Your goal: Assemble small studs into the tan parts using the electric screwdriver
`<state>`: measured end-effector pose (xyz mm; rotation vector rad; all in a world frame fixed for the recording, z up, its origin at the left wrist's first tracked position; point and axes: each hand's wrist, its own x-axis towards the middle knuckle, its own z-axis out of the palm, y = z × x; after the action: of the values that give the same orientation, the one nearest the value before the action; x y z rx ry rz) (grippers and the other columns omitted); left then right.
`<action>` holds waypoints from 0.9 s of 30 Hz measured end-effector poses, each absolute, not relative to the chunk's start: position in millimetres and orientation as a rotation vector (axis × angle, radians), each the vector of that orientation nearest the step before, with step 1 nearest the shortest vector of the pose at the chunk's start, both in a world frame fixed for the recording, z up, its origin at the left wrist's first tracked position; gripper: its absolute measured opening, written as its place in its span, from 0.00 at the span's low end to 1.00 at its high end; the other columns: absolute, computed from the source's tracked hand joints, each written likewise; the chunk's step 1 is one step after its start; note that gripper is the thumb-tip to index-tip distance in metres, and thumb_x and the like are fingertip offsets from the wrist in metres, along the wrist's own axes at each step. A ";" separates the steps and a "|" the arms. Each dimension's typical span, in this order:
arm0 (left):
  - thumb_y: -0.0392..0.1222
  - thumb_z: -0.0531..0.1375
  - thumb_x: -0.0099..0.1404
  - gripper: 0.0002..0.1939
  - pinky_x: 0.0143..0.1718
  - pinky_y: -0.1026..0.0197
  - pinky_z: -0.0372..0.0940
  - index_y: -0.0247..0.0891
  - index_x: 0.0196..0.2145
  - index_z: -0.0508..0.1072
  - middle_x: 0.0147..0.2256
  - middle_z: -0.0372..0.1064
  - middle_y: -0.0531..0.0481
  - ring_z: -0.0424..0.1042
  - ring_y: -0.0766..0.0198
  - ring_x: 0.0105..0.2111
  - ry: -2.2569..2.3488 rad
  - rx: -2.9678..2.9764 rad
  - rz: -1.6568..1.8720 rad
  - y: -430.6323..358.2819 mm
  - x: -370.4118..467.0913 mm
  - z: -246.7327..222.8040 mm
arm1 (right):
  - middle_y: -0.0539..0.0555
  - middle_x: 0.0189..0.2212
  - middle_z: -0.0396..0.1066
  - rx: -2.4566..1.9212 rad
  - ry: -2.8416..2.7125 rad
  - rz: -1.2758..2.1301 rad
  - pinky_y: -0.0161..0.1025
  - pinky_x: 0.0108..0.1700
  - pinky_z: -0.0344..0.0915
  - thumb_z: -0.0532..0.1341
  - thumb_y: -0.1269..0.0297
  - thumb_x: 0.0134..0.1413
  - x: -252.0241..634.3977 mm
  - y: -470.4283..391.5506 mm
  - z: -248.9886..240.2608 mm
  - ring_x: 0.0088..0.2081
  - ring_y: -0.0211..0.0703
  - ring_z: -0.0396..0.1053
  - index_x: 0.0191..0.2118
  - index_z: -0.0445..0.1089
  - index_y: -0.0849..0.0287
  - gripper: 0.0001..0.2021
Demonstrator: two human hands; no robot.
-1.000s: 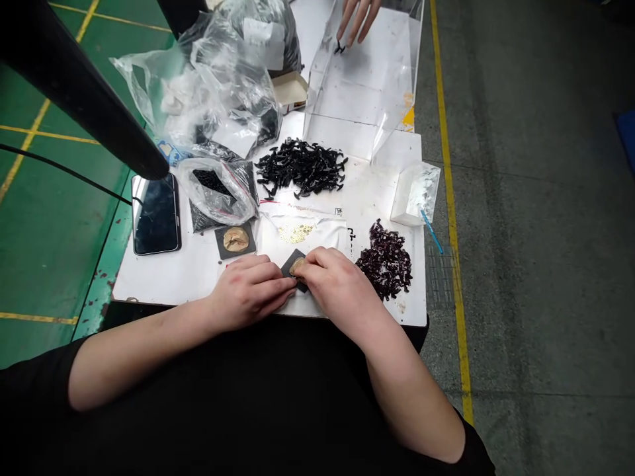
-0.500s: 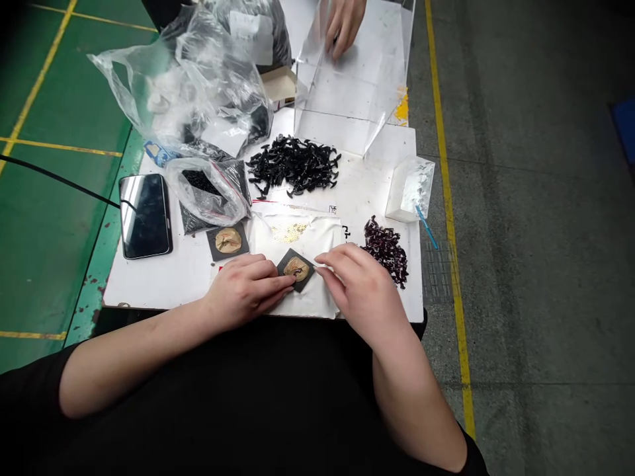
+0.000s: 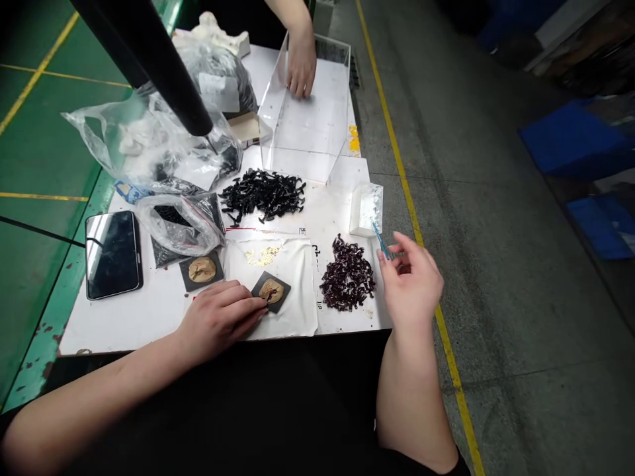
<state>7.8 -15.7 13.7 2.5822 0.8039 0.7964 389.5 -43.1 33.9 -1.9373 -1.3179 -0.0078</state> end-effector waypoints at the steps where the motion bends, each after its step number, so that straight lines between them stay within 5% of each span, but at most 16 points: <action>1: 0.39 0.64 0.80 0.04 0.38 0.56 0.62 0.39 0.46 0.80 0.33 0.74 0.51 0.70 0.60 0.34 0.806 2.585 0.792 -15.7 7.7 13.5 | 0.54 0.42 0.82 -1.901 -1.313 -0.031 0.42 0.40 0.74 0.72 0.55 0.64 383.0 -41.0 36.6 0.33 0.40 0.73 0.59 0.83 0.54 0.20; 6: 0.40 0.63 0.80 0.05 0.37 0.56 0.62 0.40 0.46 0.80 0.33 0.74 0.51 0.70 0.61 0.33 0.816 2.588 0.796 -15.9 7.5 13.8 | 0.56 0.41 0.84 -1.766 -1.259 -0.247 0.44 0.44 0.77 0.72 0.55 0.67 359.8 -36.0 49.6 0.41 0.47 0.80 0.48 0.88 0.54 0.12; 27: 0.40 0.63 0.80 0.07 0.37 0.56 0.68 0.39 0.45 0.82 0.34 0.76 0.51 0.74 0.62 0.33 0.855 2.507 0.784 -15.8 7.7 17.6 | 0.57 0.43 0.86 -1.742 -1.253 -0.386 0.50 0.50 0.80 0.72 0.57 0.68 360.8 -42.0 66.0 0.44 0.51 0.84 0.49 0.88 0.56 0.11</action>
<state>7.7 -15.8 17.6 2.5065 0.8550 0.7843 360.8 -42.0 66.0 -1.7421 -1.2532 -0.3858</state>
